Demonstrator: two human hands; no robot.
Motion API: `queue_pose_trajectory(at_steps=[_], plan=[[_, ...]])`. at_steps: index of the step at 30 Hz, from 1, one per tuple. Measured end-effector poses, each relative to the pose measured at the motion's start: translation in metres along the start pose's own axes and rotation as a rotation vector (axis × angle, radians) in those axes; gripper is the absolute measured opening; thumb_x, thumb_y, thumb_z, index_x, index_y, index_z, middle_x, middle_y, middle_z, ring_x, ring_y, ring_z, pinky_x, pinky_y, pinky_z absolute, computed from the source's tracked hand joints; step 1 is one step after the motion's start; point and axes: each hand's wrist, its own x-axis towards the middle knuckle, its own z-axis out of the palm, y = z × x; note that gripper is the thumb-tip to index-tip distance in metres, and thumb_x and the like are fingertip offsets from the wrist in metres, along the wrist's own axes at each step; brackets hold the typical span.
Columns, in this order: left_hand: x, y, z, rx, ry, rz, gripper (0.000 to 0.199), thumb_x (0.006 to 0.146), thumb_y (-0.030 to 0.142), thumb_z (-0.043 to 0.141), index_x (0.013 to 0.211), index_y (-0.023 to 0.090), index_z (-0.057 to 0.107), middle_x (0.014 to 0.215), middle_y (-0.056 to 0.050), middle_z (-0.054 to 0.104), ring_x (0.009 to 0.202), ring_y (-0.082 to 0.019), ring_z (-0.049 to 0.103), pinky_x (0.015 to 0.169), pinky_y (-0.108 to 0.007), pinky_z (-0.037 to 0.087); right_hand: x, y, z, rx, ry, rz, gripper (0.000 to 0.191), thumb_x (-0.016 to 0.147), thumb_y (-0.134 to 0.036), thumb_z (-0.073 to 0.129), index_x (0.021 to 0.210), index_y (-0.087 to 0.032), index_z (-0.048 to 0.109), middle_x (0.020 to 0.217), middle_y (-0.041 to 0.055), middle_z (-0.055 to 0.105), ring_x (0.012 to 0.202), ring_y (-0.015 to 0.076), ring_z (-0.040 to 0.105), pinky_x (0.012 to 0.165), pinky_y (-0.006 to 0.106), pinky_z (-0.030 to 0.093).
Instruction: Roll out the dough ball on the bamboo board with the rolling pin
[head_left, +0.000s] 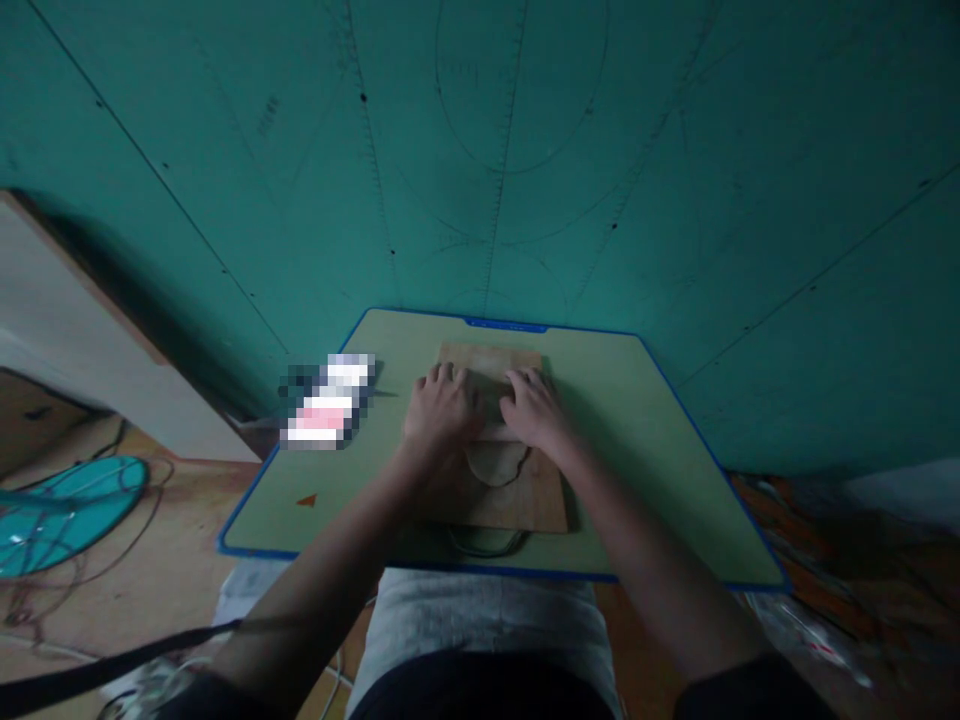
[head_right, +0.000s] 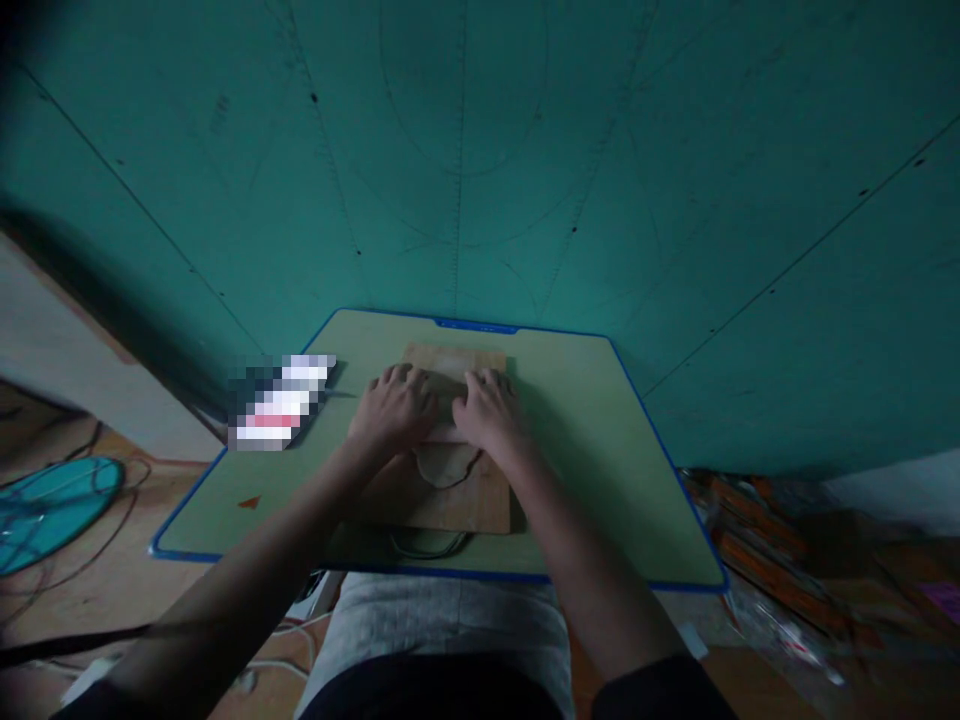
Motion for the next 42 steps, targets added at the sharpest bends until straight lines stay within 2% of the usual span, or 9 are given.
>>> queue_pose_trajectory(at_steps=[5,8,13,19,24,29,34,37,42], plan=[[-0.050,0.008,0.001,-0.006,0.124,0.059,0.046,0.093,0.032,0.043,0.133,0.011,0.054,0.137,-0.021,0.056,0.130,-0.036,0.048,0.101,-0.049,0.040,-0.051,-0.008,-0.001,-0.116,0.159,-0.118,0.045,0.090,-0.020,0.045,0.133,-0.011,0.056,0.141,0.0184,0.053,0.131,0.0309,0.048,0.113,0.046,0.033],[-0.071,0.012,0.002,-0.031,0.167,0.077,0.048,0.095,0.031,0.040,0.136,0.009,0.053,0.142,-0.021,0.054,0.134,-0.036,0.046,0.105,-0.050,0.037,-0.073,-0.009,0.003,-0.111,0.220,-0.154,0.045,0.094,-0.022,0.042,0.135,-0.009,0.055,0.143,0.0180,0.053,0.134,0.0303,0.046,0.116,0.047,0.029],[-0.096,0.016,-0.001,-0.051,0.193,0.131,0.046,0.097,0.032,0.038,0.131,0.010,0.058,0.142,-0.018,0.056,0.134,-0.038,0.046,0.104,-0.054,0.036,-0.099,-0.007,0.008,-0.080,0.216,-0.216,0.046,0.097,-0.022,0.036,0.135,-0.007,0.056,0.145,0.0156,0.053,0.138,0.0282,0.042,0.119,0.046,0.027],[-0.123,0.015,0.002,-0.091,0.219,0.199,0.048,0.097,0.032,0.040,0.137,0.010,0.053,0.143,-0.015,0.055,0.137,-0.035,0.044,0.110,-0.051,0.031,-0.129,-0.002,0.002,-0.056,0.155,-0.310,0.053,0.095,-0.022,0.038,0.144,-0.005,0.046,0.153,0.0152,0.043,0.144,0.0268,0.035,0.120,0.047,0.028],[-0.115,0.010,0.002,-0.074,0.183,0.217,0.049,0.098,0.036,0.042,0.138,0.011,0.053,0.143,-0.015,0.055,0.136,-0.035,0.045,0.109,-0.050,0.034,-0.112,0.003,-0.004,-0.045,0.066,-0.335,0.052,0.096,-0.023,0.036,0.142,-0.006,0.049,0.152,0.0151,0.044,0.143,0.0257,0.037,0.121,0.045,0.027],[-0.071,0.004,0.001,-0.026,0.123,0.169,0.057,0.099,0.049,0.038,0.139,0.011,0.052,0.143,-0.019,0.054,0.135,-0.036,0.046,0.106,-0.052,0.039,-0.063,0.007,-0.007,-0.058,-0.005,-0.285,0.052,0.096,-0.028,0.038,0.144,-0.010,0.049,0.155,0.0154,0.039,0.145,0.0264,0.034,0.122,0.046,0.022],[-0.038,0.000,-0.002,-0.008,0.105,0.127,0.052,0.101,0.046,0.034,0.135,0.012,0.055,0.138,-0.020,0.058,0.132,-0.035,0.050,0.102,-0.051,0.043,-0.029,0.007,-0.005,-0.072,-0.012,-0.173,0.053,0.097,-0.030,0.036,0.147,-0.014,0.045,0.156,0.0136,0.037,0.146,0.0253,0.032,0.121,0.045,0.022],[-0.042,0.002,-0.003,-0.022,0.102,0.113,0.050,0.101,0.044,0.034,0.133,0.013,0.055,0.137,-0.019,0.059,0.129,-0.033,0.053,0.101,-0.047,0.044,-0.034,0.006,-0.002,-0.096,0.039,-0.177,0.053,0.098,-0.031,0.037,0.146,-0.013,0.047,0.155,0.0151,0.039,0.145,0.0269,0.033,0.121,0.046,0.020],[-0.070,0.007,-0.002,-0.001,0.146,0.140,0.055,0.099,0.047,0.036,0.131,0.007,0.057,0.140,-0.020,0.056,0.132,-0.035,0.050,0.105,-0.049,0.040,-0.067,0.003,-0.002,-0.097,0.095,-0.220,0.051,0.098,-0.032,0.038,0.144,-0.012,0.049,0.154,0.0166,0.041,0.144,0.0291,0.033,0.121,0.048,0.020]])
